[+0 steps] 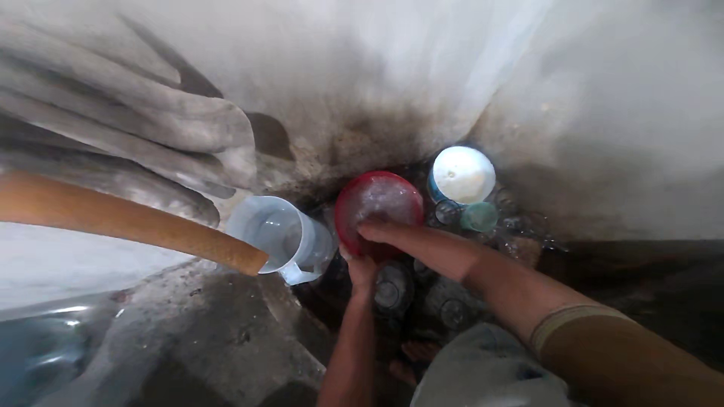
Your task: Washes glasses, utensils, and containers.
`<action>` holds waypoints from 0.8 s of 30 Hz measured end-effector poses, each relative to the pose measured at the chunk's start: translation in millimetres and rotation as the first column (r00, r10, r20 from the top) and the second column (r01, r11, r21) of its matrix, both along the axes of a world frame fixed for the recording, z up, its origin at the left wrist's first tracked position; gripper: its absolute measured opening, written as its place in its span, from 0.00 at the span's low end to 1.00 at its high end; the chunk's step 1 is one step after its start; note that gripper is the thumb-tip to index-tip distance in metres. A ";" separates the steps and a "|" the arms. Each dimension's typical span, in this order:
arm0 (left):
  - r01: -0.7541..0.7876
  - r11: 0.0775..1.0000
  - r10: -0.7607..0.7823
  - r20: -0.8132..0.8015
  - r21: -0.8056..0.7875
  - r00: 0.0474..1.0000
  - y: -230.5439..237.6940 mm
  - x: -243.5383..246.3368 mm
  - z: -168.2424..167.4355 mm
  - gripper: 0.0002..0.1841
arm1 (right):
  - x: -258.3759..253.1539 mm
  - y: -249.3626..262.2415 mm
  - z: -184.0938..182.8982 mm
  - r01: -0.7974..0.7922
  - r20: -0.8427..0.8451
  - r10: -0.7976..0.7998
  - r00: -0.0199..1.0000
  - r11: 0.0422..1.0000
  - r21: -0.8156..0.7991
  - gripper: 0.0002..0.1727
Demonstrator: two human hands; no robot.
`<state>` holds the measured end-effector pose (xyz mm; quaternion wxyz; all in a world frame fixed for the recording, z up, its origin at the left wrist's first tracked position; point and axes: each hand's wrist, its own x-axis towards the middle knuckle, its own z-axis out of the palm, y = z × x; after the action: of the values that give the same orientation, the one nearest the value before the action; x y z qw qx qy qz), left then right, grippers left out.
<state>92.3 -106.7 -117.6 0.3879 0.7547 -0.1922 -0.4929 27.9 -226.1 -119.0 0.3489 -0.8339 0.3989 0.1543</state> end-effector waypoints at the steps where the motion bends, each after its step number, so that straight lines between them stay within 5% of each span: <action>1: -0.036 0.999 0.035 -0.030 -0.023 0.999 -0.4 -0.2 0.7 0.46 | -2.9 -7.4 1.7 0.029 0.007 -0.029 1.000 0.998 -0.062 0.21; 5: -0.157 0.987 0.153 -0.112 -0.033 0.982 -1.6 -2.4 5.1 0.45 | -39.5 -11.4 -47.7 0.270 0.152 -0.225 0.962 0.863 -0.428 0.26; 9: -0.226 0.973 0.217 -0.158 -0.045 0.963 -3.3 -2.8 10.6 0.42 | -56.2 -14.9 -14.4 0.363 -0.119 -0.393 0.912 0.907 -0.214 0.38; 13: -0.234 0.971 0.220 -0.207 -0.049 0.953 -4.3 -4.8 12.4 0.41 | -41.6 16.1 5.7 0.231 -0.274 -0.197 0.941 0.968 0.095 0.24; 16: -0.166 0.983 0.147 -0.207 -0.076 0.967 0.1 -4.0 8.7 0.36 | -13.4 14.8 1.7 0.022 -0.077 -0.005 0.997 0.972 0.235 0.21; 19: -0.146 0.982 0.112 -0.254 -0.119 0.961 4.5 0.5 5.7 0.33 | 5.9 15.1 -4.5 0.145 0.159 -0.201 0.966 0.940 0.307 0.30; 22: 0.128 0.990 -0.118 0.149 -0.056 0.982 6.9 10.9 2.0 0.41 | -7.5 12.3 7.4 0.087 0.137 -0.147 0.980 0.924 0.373 0.30; 24: 0.303 0.953 -0.270 0.519 0.021 0.811 9.1 15.9 3.6 0.42 | -24.2 5.8 26.1 -0.041 -0.051 0.060 0.997 0.950 0.310 0.25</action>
<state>108.2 -97.6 -114.1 0.2668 0.8088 -0.4160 -0.3189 3.7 -220.3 -92.9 0.4590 -0.7740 0.3585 0.2484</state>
